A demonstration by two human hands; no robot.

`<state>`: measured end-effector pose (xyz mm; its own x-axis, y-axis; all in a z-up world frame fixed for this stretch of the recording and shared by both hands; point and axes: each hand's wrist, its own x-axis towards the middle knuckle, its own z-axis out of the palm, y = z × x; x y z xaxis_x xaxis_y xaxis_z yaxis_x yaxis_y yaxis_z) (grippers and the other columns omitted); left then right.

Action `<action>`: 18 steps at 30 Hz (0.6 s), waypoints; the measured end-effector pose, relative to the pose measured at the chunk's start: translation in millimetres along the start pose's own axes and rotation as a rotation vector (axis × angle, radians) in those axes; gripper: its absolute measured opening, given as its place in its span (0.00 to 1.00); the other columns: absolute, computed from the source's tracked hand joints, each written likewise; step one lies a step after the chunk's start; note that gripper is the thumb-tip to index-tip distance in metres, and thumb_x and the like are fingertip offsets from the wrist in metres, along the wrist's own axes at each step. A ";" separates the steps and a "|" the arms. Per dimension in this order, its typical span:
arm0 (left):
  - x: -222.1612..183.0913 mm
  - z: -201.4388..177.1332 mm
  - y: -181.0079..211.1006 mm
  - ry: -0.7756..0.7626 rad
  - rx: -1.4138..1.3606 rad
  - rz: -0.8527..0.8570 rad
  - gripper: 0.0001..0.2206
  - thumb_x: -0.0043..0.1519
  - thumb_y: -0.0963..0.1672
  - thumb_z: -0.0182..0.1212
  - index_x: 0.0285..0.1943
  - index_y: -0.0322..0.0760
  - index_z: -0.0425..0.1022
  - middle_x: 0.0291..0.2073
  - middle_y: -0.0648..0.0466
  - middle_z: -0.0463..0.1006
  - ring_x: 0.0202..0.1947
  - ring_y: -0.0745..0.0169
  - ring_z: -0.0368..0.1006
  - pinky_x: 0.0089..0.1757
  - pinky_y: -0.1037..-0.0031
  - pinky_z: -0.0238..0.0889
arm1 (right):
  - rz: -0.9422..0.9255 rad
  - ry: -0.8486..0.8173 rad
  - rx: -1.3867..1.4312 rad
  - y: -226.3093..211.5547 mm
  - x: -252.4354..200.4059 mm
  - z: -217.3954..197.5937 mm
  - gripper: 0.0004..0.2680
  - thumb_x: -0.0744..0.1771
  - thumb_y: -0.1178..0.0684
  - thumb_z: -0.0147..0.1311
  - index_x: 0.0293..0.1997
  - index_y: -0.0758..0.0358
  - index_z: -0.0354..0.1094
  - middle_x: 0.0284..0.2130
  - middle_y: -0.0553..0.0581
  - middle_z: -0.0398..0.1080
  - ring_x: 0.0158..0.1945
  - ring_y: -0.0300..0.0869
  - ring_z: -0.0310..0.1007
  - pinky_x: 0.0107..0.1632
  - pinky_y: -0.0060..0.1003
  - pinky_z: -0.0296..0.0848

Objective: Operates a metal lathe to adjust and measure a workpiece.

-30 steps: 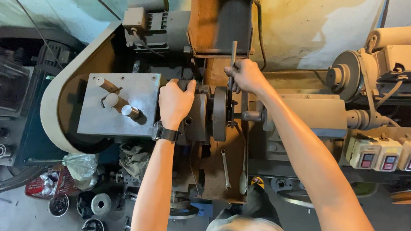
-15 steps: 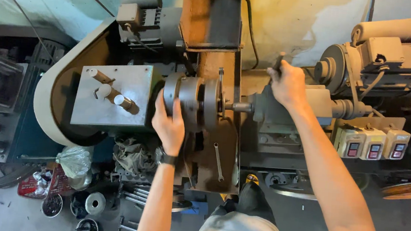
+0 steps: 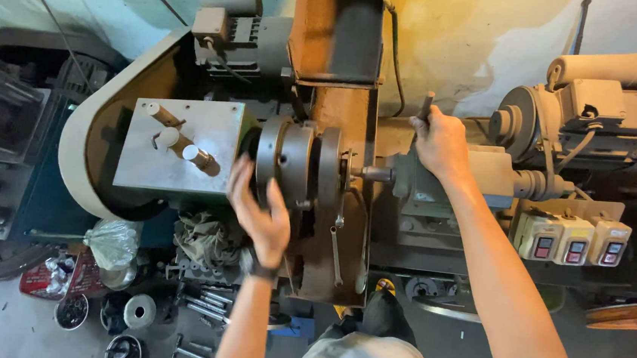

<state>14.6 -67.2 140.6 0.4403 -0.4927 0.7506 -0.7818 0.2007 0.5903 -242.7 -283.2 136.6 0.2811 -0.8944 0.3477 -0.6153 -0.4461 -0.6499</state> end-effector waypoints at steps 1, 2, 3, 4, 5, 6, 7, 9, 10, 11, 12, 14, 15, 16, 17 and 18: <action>24.4 8.3 -6.1 0.003 0.000 0.001 0.19 0.69 0.38 0.58 0.68 0.27 0.63 0.66 0.38 0.68 0.69 0.37 0.64 0.66 0.52 0.60 | -0.003 0.000 0.000 -1.0 0.7 -1.1 0.07 0.69 0.55 0.60 0.39 0.69 0.67 0.27 0.71 0.71 0.35 0.65 0.73 0.36 0.55 0.68; 48.7 16.6 -12.2 -0.160 0.027 -0.056 0.17 0.68 0.40 0.61 0.65 0.28 0.67 0.64 0.37 0.71 0.65 0.37 0.67 0.63 0.55 0.63 | 0.001 0.001 0.017 -1.7 1.4 -2.2 0.06 0.69 0.56 0.59 0.40 0.68 0.68 0.27 0.71 0.71 0.35 0.65 0.73 0.36 0.55 0.68; 71.6 24.2 -18.2 -0.329 0.053 -0.112 0.15 0.68 0.41 0.63 0.61 0.28 0.71 0.62 0.36 0.74 0.62 0.36 0.71 0.60 0.59 0.65 | 0.009 0.000 0.034 -2.0 -0.4 -3.0 0.06 0.69 0.56 0.59 0.40 0.68 0.68 0.27 0.71 0.71 0.35 0.65 0.73 0.37 0.54 0.69; 71.3 25.2 -22.3 -0.330 0.053 -0.113 0.15 0.68 0.41 0.63 0.61 0.28 0.71 0.62 0.36 0.74 0.62 0.36 0.71 0.60 0.59 0.65 | 0.011 -0.001 0.034 -2.2 -1.9 -2.5 0.06 0.69 0.56 0.59 0.40 0.68 0.68 0.27 0.71 0.71 0.35 0.65 0.73 0.37 0.54 0.69; 72.0 28.3 -26.2 -0.386 0.107 -0.195 0.19 0.66 0.42 0.65 0.63 0.26 0.69 0.60 0.34 0.74 0.60 0.34 0.70 0.58 0.59 0.65 | 0.011 0.006 0.018 -1.7 -1.4 -3.2 0.06 0.69 0.56 0.60 0.40 0.69 0.68 0.27 0.71 0.71 0.35 0.65 0.73 0.37 0.54 0.69; 72.9 31.8 -30.3 -0.441 0.161 -0.276 0.23 0.65 0.44 0.67 0.64 0.24 0.67 0.57 0.32 0.74 0.58 0.31 0.70 0.56 0.59 0.64 | 0.012 0.013 0.002 -0.9 -0.4 -3.9 0.07 0.69 0.55 0.60 0.39 0.69 0.68 0.27 0.71 0.71 0.35 0.65 0.73 0.37 0.55 0.68; 58.6 25.2 -24.1 -0.441 0.160 -0.277 0.23 0.65 0.44 0.67 0.64 0.24 0.67 0.57 0.32 0.74 0.58 0.31 0.70 0.56 0.59 0.64 | 0.012 0.012 0.000 -1.1 -0.7 -4.8 0.07 0.69 0.55 0.60 0.39 0.69 0.68 0.27 0.71 0.71 0.35 0.65 0.73 0.37 0.55 0.68; 30.7 10.7 -13.1 -0.267 -0.026 -0.386 0.22 0.68 0.42 0.61 0.70 0.30 0.65 0.58 0.37 0.77 0.58 0.40 0.75 0.54 0.64 0.69 | 0.004 0.007 -0.004 -2.4 -1.2 -4.4 0.06 0.68 0.56 0.60 0.40 0.68 0.69 0.28 0.71 0.72 0.36 0.65 0.74 0.37 0.55 0.69; 15.1 7.9 -11.2 -0.267 -0.024 -0.386 0.22 0.68 0.42 0.61 0.70 0.30 0.65 0.58 0.37 0.77 0.58 0.40 0.75 0.54 0.64 0.69 | 0.004 0.006 -0.002 -2.5 -0.9 -4.2 0.06 0.68 0.56 0.60 0.40 0.68 0.69 0.28 0.71 0.72 0.36 0.65 0.74 0.37 0.55 0.69; -1.1 4.8 -9.0 -0.177 -0.065 -0.326 0.22 0.68 0.41 0.60 0.72 0.29 0.63 0.61 0.35 0.75 0.60 0.40 0.74 0.57 0.63 0.66 | -0.025 0.018 0.012 -2.4 -1.4 -4.0 0.05 0.68 0.56 0.60 0.41 0.68 0.69 0.29 0.70 0.73 0.37 0.64 0.74 0.37 0.55 0.69; -17.2 1.5 -6.8 -0.089 -0.106 -0.266 0.23 0.69 0.39 0.59 0.73 0.28 0.62 0.64 0.33 0.73 0.63 0.41 0.72 0.60 0.63 0.63 | -0.054 0.029 0.025 -2.4 -1.8 -3.8 0.05 0.68 0.57 0.59 0.41 0.67 0.70 0.31 0.70 0.73 0.37 0.64 0.75 0.37 0.54 0.70; -50.7 -4.3 -14.9 -0.095 -0.080 -0.343 0.23 0.68 0.39 0.60 0.73 0.28 0.62 0.63 0.36 0.74 0.62 0.44 0.73 0.60 0.64 0.64 | -0.050 0.024 0.009 -1.7 -1.9 -2.0 0.05 0.68 0.56 0.60 0.41 0.67 0.69 0.30 0.70 0.73 0.37 0.64 0.74 0.37 0.55 0.69; -67.6 -6.7 -18.4 -0.104 -0.058 -0.422 0.24 0.67 0.39 0.61 0.73 0.29 0.61 0.62 0.38 0.75 0.60 0.46 0.75 0.60 0.65 0.66 | -0.044 0.020 -0.010 -0.9 -2.3 -1.9 0.06 0.68 0.56 0.60 0.40 0.68 0.69 0.29 0.71 0.72 0.37 0.65 0.74 0.37 0.55 0.69; -75.6 -9.3 -18.3 -0.104 -0.057 -0.423 0.24 0.67 0.39 0.61 0.73 0.29 0.61 0.62 0.38 0.75 0.60 0.46 0.75 0.60 0.65 0.66 | -0.044 0.019 -0.009 -1.7 -2.4 -1.8 0.06 0.68 0.56 0.60 0.40 0.68 0.69 0.29 0.71 0.72 0.37 0.65 0.74 0.37 0.55 0.69; -83.1 -10.8 -18.5 -0.074 -0.025 -0.396 0.26 0.66 0.39 0.62 0.73 0.27 0.59 0.63 0.37 0.72 0.62 0.43 0.72 0.61 0.63 0.64 | -0.029 0.007 -0.030 -2.0 -1.9 -2.2 0.07 0.68 0.55 0.61 0.40 0.68 0.69 0.28 0.71 0.72 0.37 0.65 0.73 0.37 0.55 0.69; -90.7 -12.3 -18.6 -0.045 0.007 -0.369 0.28 0.65 0.39 0.63 0.73 0.26 0.57 0.64 0.37 0.69 0.63 0.41 0.70 0.62 0.61 0.62 | -0.014 -0.004 -0.051 -2.3 -1.4 -2.7 0.07 0.69 0.54 0.61 0.39 0.68 0.69 0.28 0.71 0.72 0.37 0.65 0.73 0.38 0.56 0.68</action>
<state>-5.3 -15.9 65.2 0.6732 -0.5674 0.4742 -0.5774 -0.0028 0.8164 -243.7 -280.8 139.4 0.2932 -0.8883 0.3535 -0.6478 -0.4565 -0.6099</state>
